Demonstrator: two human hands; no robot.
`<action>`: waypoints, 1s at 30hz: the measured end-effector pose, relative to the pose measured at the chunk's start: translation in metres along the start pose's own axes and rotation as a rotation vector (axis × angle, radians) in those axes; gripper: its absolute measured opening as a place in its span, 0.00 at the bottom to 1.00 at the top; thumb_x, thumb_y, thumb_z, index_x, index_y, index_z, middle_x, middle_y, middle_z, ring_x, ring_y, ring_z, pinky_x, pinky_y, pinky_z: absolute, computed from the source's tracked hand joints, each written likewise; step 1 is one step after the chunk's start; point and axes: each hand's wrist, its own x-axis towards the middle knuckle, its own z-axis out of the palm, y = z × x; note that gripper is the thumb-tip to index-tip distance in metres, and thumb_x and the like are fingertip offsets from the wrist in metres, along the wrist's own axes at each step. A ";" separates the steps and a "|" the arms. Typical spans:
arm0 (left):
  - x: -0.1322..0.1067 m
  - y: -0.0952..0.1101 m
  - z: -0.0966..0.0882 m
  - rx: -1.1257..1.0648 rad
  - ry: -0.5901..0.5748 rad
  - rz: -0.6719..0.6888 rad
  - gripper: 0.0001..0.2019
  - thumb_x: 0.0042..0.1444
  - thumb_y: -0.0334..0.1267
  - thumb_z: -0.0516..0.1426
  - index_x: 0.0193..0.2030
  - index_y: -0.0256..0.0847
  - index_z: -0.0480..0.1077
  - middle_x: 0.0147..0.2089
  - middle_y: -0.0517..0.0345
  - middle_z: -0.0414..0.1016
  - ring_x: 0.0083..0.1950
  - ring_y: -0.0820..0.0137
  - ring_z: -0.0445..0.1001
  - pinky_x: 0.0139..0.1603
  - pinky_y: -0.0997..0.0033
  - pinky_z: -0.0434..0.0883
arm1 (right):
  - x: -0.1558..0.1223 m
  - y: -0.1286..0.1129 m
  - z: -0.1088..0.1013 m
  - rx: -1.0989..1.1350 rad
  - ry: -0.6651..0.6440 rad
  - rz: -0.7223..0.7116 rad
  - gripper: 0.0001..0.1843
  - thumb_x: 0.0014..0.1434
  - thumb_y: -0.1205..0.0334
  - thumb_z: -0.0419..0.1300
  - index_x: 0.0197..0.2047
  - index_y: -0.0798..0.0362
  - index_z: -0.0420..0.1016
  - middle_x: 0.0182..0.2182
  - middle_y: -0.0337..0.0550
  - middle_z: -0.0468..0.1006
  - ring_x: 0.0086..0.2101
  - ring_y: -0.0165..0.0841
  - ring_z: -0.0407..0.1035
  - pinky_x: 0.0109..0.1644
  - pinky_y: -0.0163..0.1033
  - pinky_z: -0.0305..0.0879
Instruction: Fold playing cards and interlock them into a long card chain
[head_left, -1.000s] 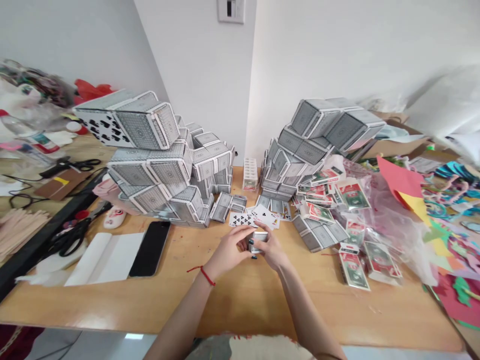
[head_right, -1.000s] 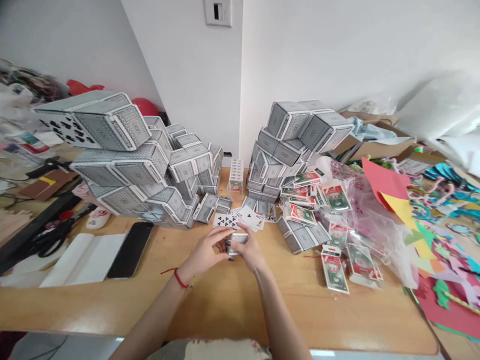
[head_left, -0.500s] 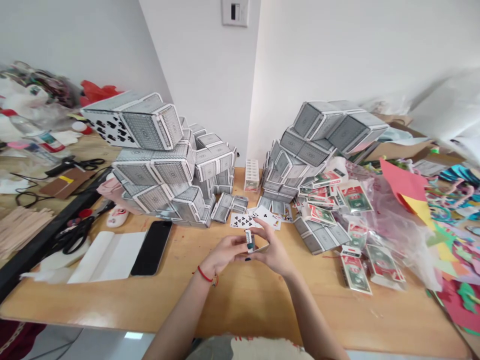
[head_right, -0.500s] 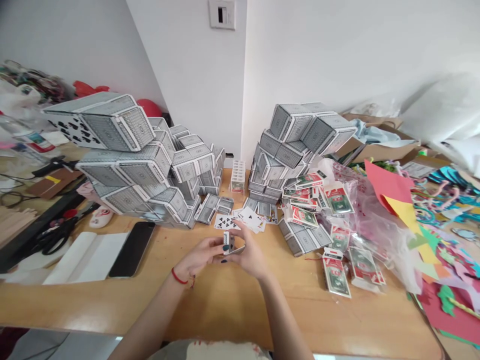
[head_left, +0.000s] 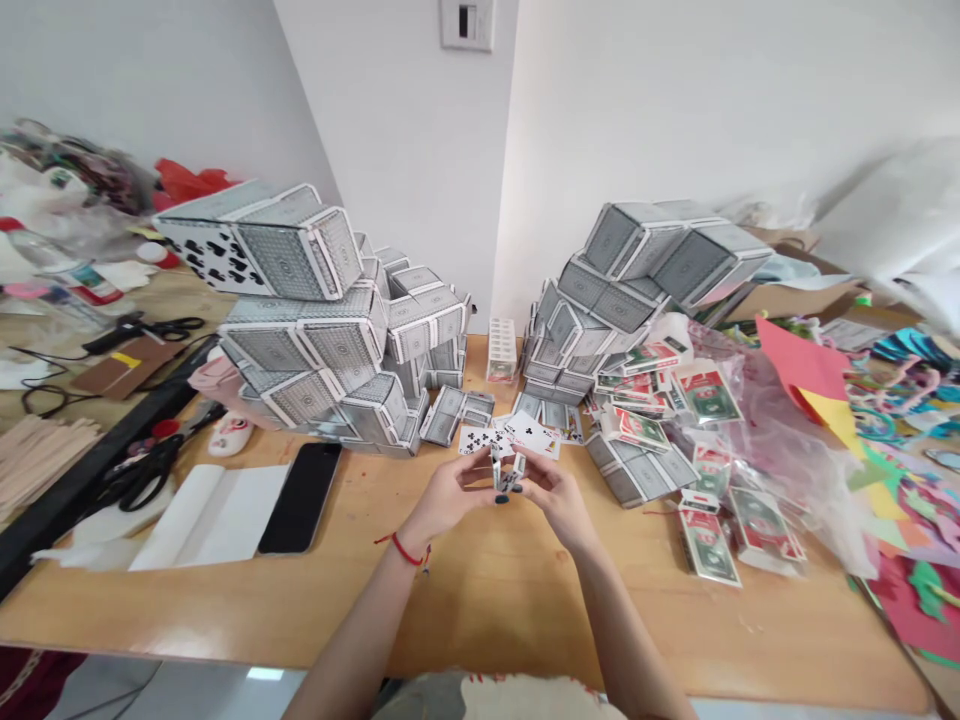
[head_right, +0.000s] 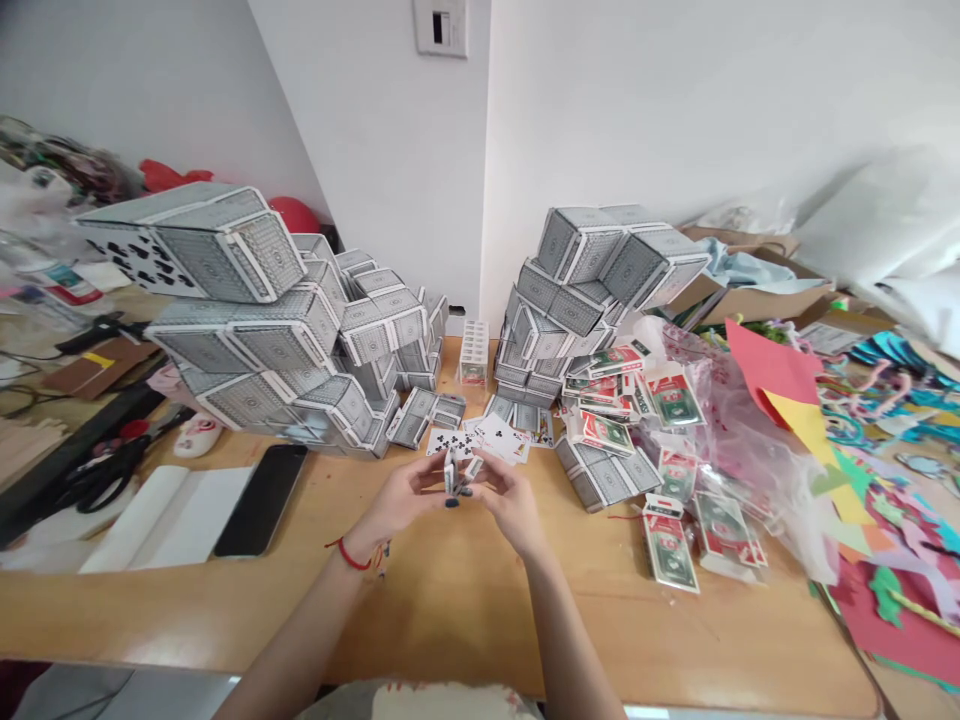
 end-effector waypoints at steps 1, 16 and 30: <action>-0.001 0.000 0.001 0.007 -0.009 0.002 0.34 0.37 0.31 0.64 0.54 0.39 0.61 0.53 0.46 0.66 0.53 0.58 0.66 0.49 0.57 0.68 | -0.001 -0.002 0.000 0.000 -0.023 -0.005 0.26 0.44 0.58 0.65 0.49 0.50 0.68 0.39 0.44 0.74 0.38 0.36 0.68 0.45 0.44 0.64; -0.005 0.003 0.004 0.564 0.015 0.221 0.30 0.44 0.29 0.59 0.56 0.45 0.59 0.56 0.52 0.62 0.55 0.62 0.64 0.53 0.59 0.66 | -0.007 -0.005 0.002 0.054 -0.198 -0.021 0.28 0.48 0.60 0.62 0.54 0.45 0.62 0.44 0.44 0.69 0.34 0.32 0.66 0.36 0.39 0.65; -0.001 -0.006 0.007 0.786 0.103 0.315 0.28 0.45 0.25 0.55 0.55 0.46 0.59 0.55 0.54 0.64 0.52 0.66 0.66 0.53 0.62 0.66 | -0.002 0.008 0.008 0.029 -0.097 -0.021 0.27 0.48 0.59 0.61 0.53 0.47 0.62 0.47 0.46 0.67 0.24 0.25 0.61 0.24 0.33 0.66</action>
